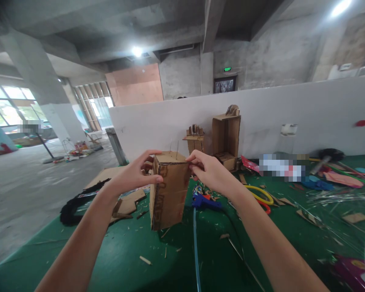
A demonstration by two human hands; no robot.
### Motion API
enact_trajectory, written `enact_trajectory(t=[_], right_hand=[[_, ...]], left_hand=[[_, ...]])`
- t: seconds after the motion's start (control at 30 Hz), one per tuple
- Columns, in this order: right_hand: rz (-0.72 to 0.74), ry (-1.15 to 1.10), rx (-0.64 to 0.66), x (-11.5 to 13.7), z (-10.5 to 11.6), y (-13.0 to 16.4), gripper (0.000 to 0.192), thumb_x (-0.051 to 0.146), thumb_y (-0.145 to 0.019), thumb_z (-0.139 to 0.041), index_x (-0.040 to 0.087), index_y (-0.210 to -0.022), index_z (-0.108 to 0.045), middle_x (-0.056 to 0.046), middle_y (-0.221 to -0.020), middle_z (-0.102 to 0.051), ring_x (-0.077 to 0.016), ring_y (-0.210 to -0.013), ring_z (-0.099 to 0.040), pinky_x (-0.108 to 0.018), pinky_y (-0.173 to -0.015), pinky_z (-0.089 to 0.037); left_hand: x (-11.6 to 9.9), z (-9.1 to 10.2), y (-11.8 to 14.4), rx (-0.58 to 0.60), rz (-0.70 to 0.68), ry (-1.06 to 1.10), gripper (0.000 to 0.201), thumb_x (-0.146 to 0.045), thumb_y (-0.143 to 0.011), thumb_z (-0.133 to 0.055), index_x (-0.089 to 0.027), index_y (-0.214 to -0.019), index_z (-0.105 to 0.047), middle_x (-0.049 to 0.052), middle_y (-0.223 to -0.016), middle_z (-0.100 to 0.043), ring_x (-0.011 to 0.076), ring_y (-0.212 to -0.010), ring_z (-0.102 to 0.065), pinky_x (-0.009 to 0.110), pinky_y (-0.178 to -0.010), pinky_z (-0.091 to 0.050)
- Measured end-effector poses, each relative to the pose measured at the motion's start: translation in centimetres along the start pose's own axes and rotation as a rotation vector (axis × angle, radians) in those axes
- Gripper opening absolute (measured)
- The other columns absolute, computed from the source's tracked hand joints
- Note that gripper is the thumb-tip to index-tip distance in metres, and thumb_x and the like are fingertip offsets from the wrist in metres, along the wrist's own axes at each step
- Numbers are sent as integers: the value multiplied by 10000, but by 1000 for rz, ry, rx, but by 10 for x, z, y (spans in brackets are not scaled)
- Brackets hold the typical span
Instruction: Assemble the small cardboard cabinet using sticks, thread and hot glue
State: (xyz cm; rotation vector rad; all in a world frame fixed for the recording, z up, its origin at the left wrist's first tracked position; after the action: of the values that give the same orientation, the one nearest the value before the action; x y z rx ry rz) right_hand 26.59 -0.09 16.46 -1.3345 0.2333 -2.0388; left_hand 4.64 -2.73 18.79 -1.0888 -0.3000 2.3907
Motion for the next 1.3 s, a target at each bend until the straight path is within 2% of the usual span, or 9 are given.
enact_trajectory(t=[0.27, 0.43, 0.6, 0.83, 0.93, 1.07, 1.17, 1.3], right_hand=[[13, 35, -10, -2, 0, 0, 117, 251, -856, -484, 224, -960, -528, -11, -835, -632, -164, -776, -636, -316, -636, -561], [18, 65, -29, -4, 0, -1, 125, 239, -854, -468, 227, -962, -529, -24, -915, -656, -156, -769, -638, -291, -606, -554], [47, 119, -53, -3, -1, -1, 122, 233, -856, -453, 235, -952, -529, -18, -912, -670, -155, -755, -641, -281, -607, -533], [92, 268, -71, 8, 0, 2, 144, 231, -872, -449, 251, -964, -558, -5, -844, -673, -165, -748, -627, -305, -667, -512], [141, 430, -118, 19, 1, 5, 128, 236, -858, -500, 246, -951, -589, -20, -906, -639, -167, -784, -605, -308, -711, -495], [286, 642, -251, 30, -8, 8, 204, 234, -818, -587, 249, -1017, -626, -66, -1030, -544, -217, -948, -536, -350, -795, -475], [386, 711, -300, 33, -18, 8, 242, 197, -821, -586, 232, -1058, -627, -74, -1011, -555, -236, -962, -486, -400, -851, -442], [395, 719, -311, 31, -25, 6, 214, 177, -838, -566, 209, -1042, -621, -68, -1025, -604, -238, -944, -486, -411, -828, -424]], left_hand=[[4, 0, -1, 7, 35, 32, 680, -405, -659, -747, -260, -1244, -433, 82, -1153, -596, 221, -954, -586, 407, -875, -452], [9, -4, -3, 31, 26, 81, 739, -390, -711, -708, -314, -1336, -320, 87, -1171, -578, 227, -986, -581, 416, -889, -446], [10, -5, -3, 75, 19, 127, 559, -413, -753, -665, -294, -1221, -383, 78, -1183, -561, 223, -1009, -574, 391, -861, -466], [9, -4, -2, 109, 16, 175, 496, -386, -778, -645, -289, -1190, -384, 79, -1200, -545, 218, -1057, -550, 395, -895, -451], [9, -4, -2, 127, 19, 210, 481, -362, -785, -639, -282, -1184, -382, 83, -1214, -535, 214, -1078, -537, 381, -902, -449], [10, -3, -2, 136, 1, 241, 486, -360, -783, -644, -282, -1188, -386, 72, -1156, -552, 210, -1068, -534, 372, -893, -451], [11, -3, -2, 125, -20, 241, 494, -379, -772, -658, -283, -1180, -398, 61, -1124, -555, 204, -1023, -548, 387, -887, -449], [12, -3, -2, 118, -17, 231, 486, -391, -782, -648, -289, -1184, -396, 55, -1132, -540, 197, -1005, -548, 399, -890, -445]])
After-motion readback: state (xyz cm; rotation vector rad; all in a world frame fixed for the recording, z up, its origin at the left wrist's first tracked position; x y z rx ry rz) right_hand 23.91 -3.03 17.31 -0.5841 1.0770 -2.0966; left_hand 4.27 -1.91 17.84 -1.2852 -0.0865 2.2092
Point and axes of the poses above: each hand's wrist, its own y-axis away from the middle knuckle, its own z-axis out of the back of the hand, x = y × z, the point moved 3 cm from there along -y, towards the middle knuckle
